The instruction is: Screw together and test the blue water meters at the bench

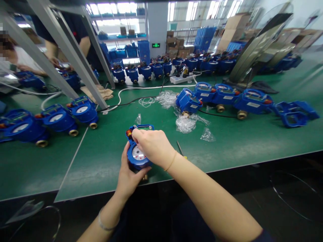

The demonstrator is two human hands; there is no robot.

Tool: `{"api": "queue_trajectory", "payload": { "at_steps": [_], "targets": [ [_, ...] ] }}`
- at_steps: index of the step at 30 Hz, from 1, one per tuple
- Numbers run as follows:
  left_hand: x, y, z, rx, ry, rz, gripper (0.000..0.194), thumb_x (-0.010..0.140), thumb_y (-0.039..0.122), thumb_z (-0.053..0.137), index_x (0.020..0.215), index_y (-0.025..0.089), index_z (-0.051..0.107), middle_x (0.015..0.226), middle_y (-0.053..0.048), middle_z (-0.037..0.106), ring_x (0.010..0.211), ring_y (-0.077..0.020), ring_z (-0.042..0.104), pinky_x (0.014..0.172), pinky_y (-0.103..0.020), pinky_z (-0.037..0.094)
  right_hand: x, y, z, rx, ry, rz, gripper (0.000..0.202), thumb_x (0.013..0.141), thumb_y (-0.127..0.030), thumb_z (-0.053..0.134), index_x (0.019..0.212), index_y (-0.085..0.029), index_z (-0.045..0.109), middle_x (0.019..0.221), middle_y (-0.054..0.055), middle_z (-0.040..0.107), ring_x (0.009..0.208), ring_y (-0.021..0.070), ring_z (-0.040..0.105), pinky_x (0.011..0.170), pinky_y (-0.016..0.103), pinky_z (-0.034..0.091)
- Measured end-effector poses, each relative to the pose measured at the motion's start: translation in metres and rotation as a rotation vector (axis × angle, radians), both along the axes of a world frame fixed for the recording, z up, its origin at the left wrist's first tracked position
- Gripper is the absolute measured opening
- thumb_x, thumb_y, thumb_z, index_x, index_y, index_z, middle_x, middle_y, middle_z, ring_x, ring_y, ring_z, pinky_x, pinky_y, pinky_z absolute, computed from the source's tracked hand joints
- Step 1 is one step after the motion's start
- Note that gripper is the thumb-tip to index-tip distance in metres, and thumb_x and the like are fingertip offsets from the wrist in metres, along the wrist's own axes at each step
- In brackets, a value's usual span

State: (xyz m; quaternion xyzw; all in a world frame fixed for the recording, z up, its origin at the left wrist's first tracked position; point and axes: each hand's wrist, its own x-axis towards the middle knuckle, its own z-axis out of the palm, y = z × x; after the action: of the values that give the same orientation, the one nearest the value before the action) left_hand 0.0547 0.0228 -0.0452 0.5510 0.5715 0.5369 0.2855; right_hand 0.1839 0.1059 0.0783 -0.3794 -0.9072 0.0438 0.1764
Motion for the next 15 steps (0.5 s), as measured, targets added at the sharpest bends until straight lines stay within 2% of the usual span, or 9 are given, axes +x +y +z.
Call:
{"api": "queue_trajectory", "payload": {
  "at_steps": [3, 7, 11, 13, 15],
  "targets": [
    [0.0, 0.0, 0.001, 0.003, 0.015, 0.01, 0.103, 0.07, 0.033, 0.085, 0.153, 0.037, 0.024, 0.161, -0.01, 0.03, 0.148, -0.0335, 0.033, 0.121, -0.057, 0.03, 0.002, -0.002, 0.0, -0.071, 0.081, -0.059, 0.01, 0.086, -0.011, 0.06, 0.085, -0.021, 0.056, 0.072, -0.002, 0.064, 0.063, 0.0141, 0.057, 0.058, 0.026, 0.027],
    [0.001, 0.0, 0.002, -0.005, 0.021, 0.02, 0.102, 0.071, 0.032, 0.084, 0.153, 0.037, 0.024, 0.161, -0.01, 0.029, 0.148, -0.0333, 0.033, 0.121, -0.056, 0.03, 0.001, -0.003, -0.002, -0.163, 0.154, -0.109, 0.013, 0.081, -0.017, 0.066, 0.084, -0.022, 0.054, 0.068, -0.005, 0.059, 0.06, 0.0132, 0.053, 0.058, 0.024, 0.029],
    [0.001, 0.0, 0.0, -0.008, 0.014, 0.029, 0.104, 0.068, 0.031, 0.086, 0.153, 0.037, 0.025, 0.161, -0.01, 0.029, 0.149, -0.0338, 0.032, 0.121, -0.057, 0.029, 0.01, -0.002, -0.005, -0.136, 0.288, -0.195, 0.018, 0.076, -0.006, 0.053, 0.075, -0.023, 0.047, 0.06, -0.006, 0.048, 0.054, 0.0124, 0.046, 0.056, 0.024, 0.03],
    [0.003, 0.0, -0.002, -0.008, -0.005, 0.039, 0.106, 0.068, 0.03, 0.086, 0.153, 0.037, 0.024, 0.162, -0.01, 0.028, 0.149, -0.0341, 0.03, 0.121, -0.059, 0.028, 0.021, -0.007, -0.008, -0.161, 0.42, -0.239, 0.018, 0.076, -0.01, 0.053, 0.072, -0.024, 0.043, 0.058, -0.007, 0.045, 0.051, 0.0125, 0.045, 0.054, 0.024, 0.033],
    [0.006, 0.001, -0.002, 0.003, -0.029, 0.045, 0.11, 0.067, 0.026, 0.086, 0.154, 0.037, 0.02, 0.164, -0.011, 0.022, 0.151, -0.0344, 0.027, 0.122, -0.059, 0.026, 0.035, -0.018, -0.017, -0.19, 0.542, -0.301, 0.014, 0.08, -0.021, 0.055, 0.073, -0.025, 0.043, 0.059, -0.006, 0.047, 0.051, 0.0137, 0.049, 0.054, 0.024, 0.039]
  ]
}}
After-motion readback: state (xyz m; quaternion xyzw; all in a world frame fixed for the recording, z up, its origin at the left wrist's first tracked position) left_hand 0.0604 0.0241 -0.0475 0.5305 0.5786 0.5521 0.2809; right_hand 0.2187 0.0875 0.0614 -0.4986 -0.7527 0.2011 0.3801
